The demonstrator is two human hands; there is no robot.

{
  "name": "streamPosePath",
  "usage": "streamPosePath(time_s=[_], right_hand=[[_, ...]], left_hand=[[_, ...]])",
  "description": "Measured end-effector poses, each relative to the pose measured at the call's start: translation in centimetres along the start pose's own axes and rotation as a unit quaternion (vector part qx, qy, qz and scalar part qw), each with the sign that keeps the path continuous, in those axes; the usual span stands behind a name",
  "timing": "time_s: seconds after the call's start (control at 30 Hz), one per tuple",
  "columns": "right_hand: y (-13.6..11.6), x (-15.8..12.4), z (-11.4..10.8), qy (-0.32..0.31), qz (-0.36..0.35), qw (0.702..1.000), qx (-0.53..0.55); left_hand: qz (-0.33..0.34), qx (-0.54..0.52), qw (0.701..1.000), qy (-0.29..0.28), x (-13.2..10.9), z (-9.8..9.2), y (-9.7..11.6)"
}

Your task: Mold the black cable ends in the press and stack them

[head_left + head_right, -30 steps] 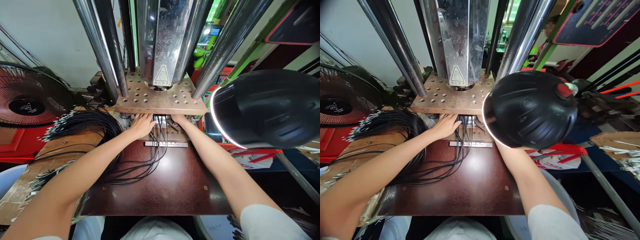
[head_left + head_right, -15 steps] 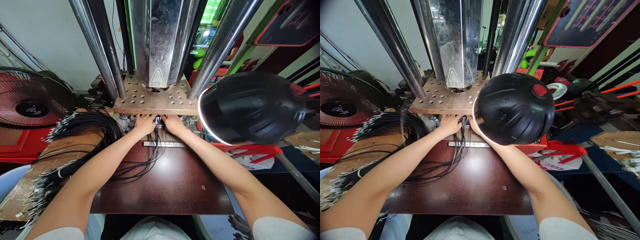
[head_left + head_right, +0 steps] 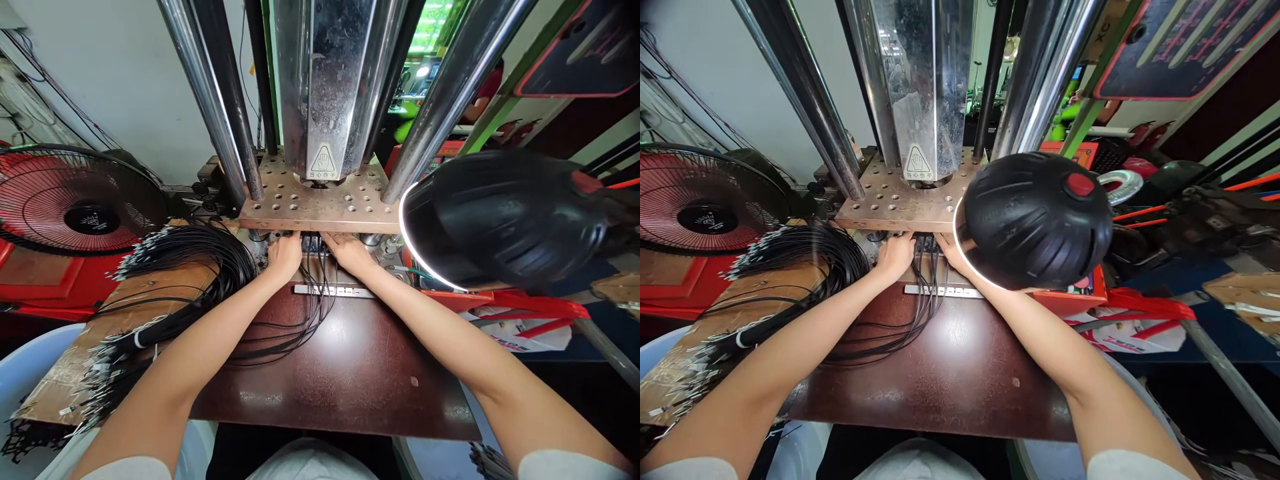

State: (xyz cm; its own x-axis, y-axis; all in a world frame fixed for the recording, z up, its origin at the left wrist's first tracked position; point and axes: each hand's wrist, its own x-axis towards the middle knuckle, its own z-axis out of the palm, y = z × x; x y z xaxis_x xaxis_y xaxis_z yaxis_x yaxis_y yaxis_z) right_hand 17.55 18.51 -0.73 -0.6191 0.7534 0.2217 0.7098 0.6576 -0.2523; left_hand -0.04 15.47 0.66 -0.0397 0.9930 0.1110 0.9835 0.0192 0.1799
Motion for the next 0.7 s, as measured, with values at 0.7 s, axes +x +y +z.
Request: streamPosePath(time_s=[0.7], right_hand=[[-9.3, -28.3, -5.4, -0.420, 0.242, 0.742, 0.463]], left_hand=[[-0.105, -0.373, 0.787, -0.480, -28.2, -1.9, -13.0]])
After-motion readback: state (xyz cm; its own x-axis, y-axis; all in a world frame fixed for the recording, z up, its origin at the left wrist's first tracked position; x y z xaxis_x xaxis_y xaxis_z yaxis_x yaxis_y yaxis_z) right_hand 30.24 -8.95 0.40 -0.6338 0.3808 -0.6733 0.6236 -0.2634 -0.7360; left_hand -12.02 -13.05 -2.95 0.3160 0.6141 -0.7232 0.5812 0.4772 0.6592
